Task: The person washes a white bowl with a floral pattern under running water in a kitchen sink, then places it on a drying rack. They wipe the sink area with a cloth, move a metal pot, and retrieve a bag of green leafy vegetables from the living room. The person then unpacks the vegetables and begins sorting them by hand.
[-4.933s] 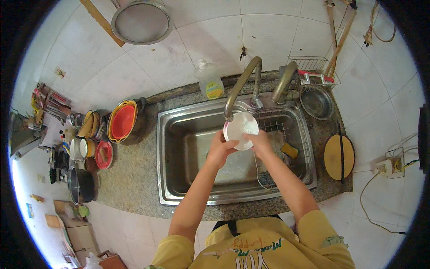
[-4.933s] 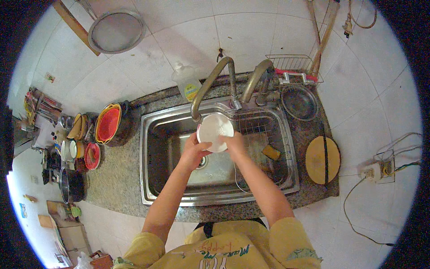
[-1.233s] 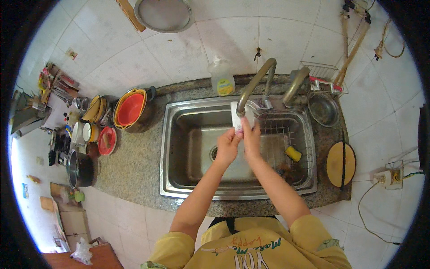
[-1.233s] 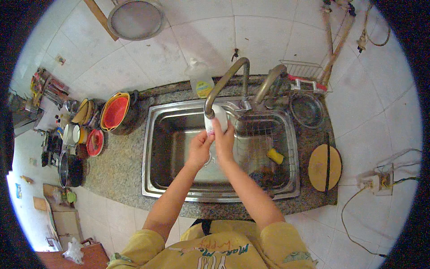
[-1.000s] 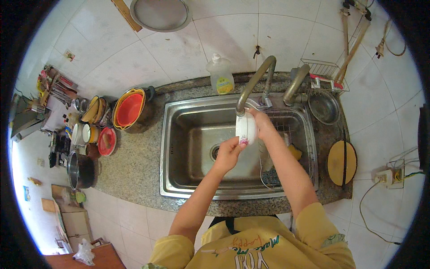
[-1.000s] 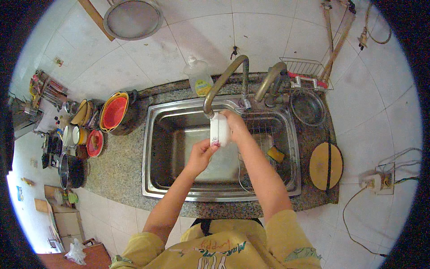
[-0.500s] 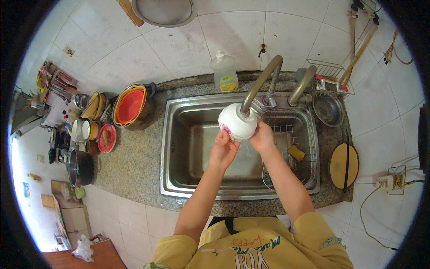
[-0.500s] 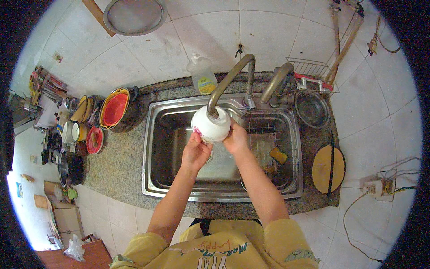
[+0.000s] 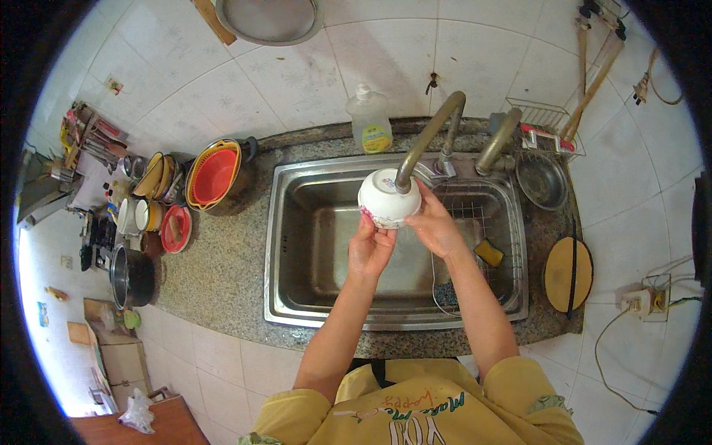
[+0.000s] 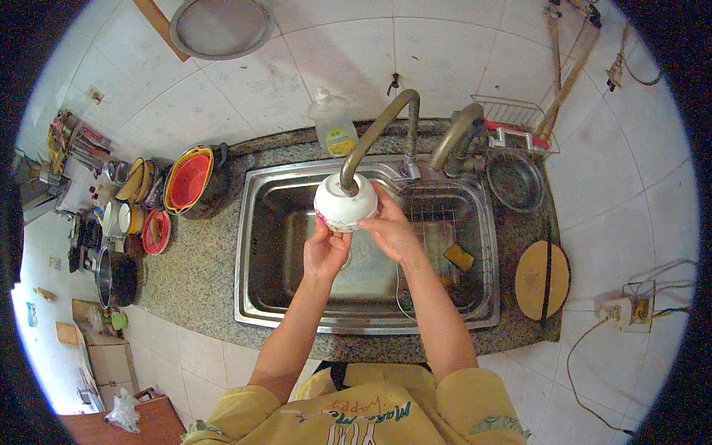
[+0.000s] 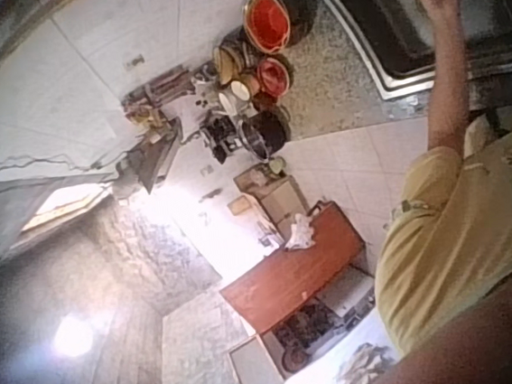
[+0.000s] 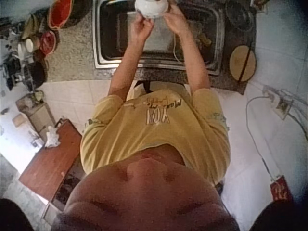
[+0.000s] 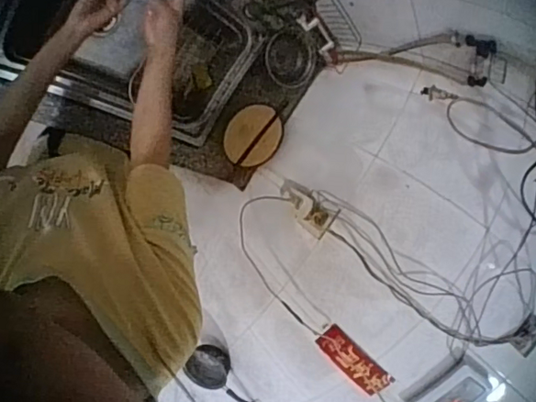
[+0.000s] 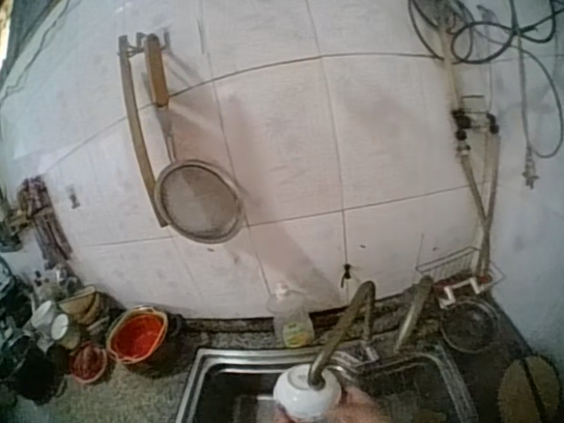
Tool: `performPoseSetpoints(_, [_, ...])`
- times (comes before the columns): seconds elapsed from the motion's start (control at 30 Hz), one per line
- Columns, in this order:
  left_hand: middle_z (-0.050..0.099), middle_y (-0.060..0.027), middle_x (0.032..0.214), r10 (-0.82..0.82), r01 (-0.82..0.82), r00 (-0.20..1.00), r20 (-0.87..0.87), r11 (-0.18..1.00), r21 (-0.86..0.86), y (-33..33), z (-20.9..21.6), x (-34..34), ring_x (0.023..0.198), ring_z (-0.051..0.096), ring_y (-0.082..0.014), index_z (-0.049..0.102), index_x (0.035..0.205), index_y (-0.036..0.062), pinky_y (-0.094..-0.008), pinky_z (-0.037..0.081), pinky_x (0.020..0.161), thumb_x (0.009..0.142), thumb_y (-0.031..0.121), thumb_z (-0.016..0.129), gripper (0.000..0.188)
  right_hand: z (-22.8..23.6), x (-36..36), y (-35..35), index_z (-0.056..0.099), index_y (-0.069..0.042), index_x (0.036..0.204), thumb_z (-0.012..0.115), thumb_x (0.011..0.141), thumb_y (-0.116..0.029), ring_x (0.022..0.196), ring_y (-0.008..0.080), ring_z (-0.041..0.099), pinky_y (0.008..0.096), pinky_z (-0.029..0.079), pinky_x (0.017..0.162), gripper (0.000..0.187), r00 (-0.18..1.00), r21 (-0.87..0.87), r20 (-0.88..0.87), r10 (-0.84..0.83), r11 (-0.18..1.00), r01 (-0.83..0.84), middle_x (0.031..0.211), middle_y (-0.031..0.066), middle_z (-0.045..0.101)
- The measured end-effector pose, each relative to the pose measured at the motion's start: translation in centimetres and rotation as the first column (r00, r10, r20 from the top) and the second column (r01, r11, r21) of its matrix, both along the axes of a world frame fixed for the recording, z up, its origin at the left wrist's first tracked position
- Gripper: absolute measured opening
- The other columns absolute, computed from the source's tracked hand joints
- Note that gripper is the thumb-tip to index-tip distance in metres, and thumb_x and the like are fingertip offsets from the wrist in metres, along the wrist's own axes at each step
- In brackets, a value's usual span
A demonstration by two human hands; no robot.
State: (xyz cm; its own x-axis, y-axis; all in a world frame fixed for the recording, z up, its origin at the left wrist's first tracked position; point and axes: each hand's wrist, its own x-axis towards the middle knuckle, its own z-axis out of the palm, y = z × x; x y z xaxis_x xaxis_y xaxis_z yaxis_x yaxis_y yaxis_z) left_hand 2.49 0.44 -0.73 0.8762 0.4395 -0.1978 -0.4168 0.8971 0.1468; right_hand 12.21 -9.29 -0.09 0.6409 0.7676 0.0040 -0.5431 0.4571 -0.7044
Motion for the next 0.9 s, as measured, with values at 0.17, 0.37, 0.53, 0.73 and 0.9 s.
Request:
performPoseSetpoints(0.17, [0.052, -0.0035, 0.109, -0.043, 0.057, 0.998, -0.053, 0.954, 0.296, -0.5, 0.4, -0.1, 0.103, 0.048, -0.0179, 0.046, 0.109, 0.0074, -0.0337, 0.035, 0.094, 0.083, 0.020, 0.049, 0.029, 0.8, -0.5, 0.2, 0.020, -0.002, 0.128, 0.078, 0.051, -0.015, 0.114, 0.0219, 0.036, 0.0339, 0.030, 0.095, 0.097, 0.896, -0.416, 0.442, -0.033, 0.878, 0.238, 0.123, 0.0133, 0.036])
performPoseSetpoints(0.37, [0.051, -0.0011, 0.108, -0.073, 0.123, 0.990, -0.123, 0.876, 0.467, -0.9, 2.0, 0.1, 0.099, 0.048, -0.0149, 0.043, 0.112, 0.0092, -0.0303, 0.035, 0.088, 0.085, 0.023, 0.047, 0.030, 0.5, -1.8, 0.9, 0.021, 0.000, 0.127, 0.077, 0.052, -0.022, 0.112, 0.0235, 0.037, 0.0339, 0.031, 0.093, 0.096, 0.733, -0.324, 0.627, -0.263, 0.768, 0.553, 0.121, 0.0144, 0.036])
performPoseSetpoints(0.53, [0.052, -0.0008, 0.107, -0.054, 0.142, 0.984, -0.169, 0.815, 0.563, -2.5, 3.0, 0.3, 0.097, 0.048, -0.0140, 0.045, 0.110, 0.0088, -0.0305, 0.035, 0.086, 0.087, 0.023, 0.045, 0.027, 2.4, -2.2, 1.4, 0.029, 0.005, 0.120, 0.076, 0.053, -0.029, 0.107, 0.0267, 0.042, 0.0347, 0.033, 0.091, 0.089, 0.640, -0.353, 0.682, -0.353, 0.607, 0.712, 0.115, 0.0183, 0.040])
performPoseSetpoints(0.73, [0.055, -0.0022, 0.101, 0.027, 0.268, 0.941, -0.337, 0.547, 0.793, -2.0, 0.6, -0.6, 0.093, 0.049, -0.0117, 0.050, 0.106, 0.0039, -0.0256, 0.035, 0.084, 0.086, 0.019, 0.048, 0.025, 1.4, 1.1, 1.2, 0.052, 0.001, 0.099, 0.059, 0.073, -0.033, 0.079, 0.0147, 0.050, 0.0285, 0.040, 0.068, 0.044, 0.947, -0.505, 0.025, -0.319, 0.814, 0.287, 0.090, 0.0090, 0.055])
performPoseSetpoints(0.9, [0.053, -0.0043, 0.105, -0.030, 0.185, 0.971, -0.238, 0.724, 0.664, -1.4, 0.5, -0.7, 0.098, 0.048, -0.0150, 0.048, 0.109, 0.0039, -0.0287, 0.035, 0.087, 0.086, 0.019, 0.048, 0.028, -0.6, 1.6, 1.4, 0.051, -0.003, 0.104, 0.052, 0.082, -0.027, 0.084, 0.0125, 0.050, 0.0263, 0.040, 0.071, 0.032, 0.907, -0.420, -0.200, -0.369, 0.869, 0.261, 0.096, 0.0038, 0.055])
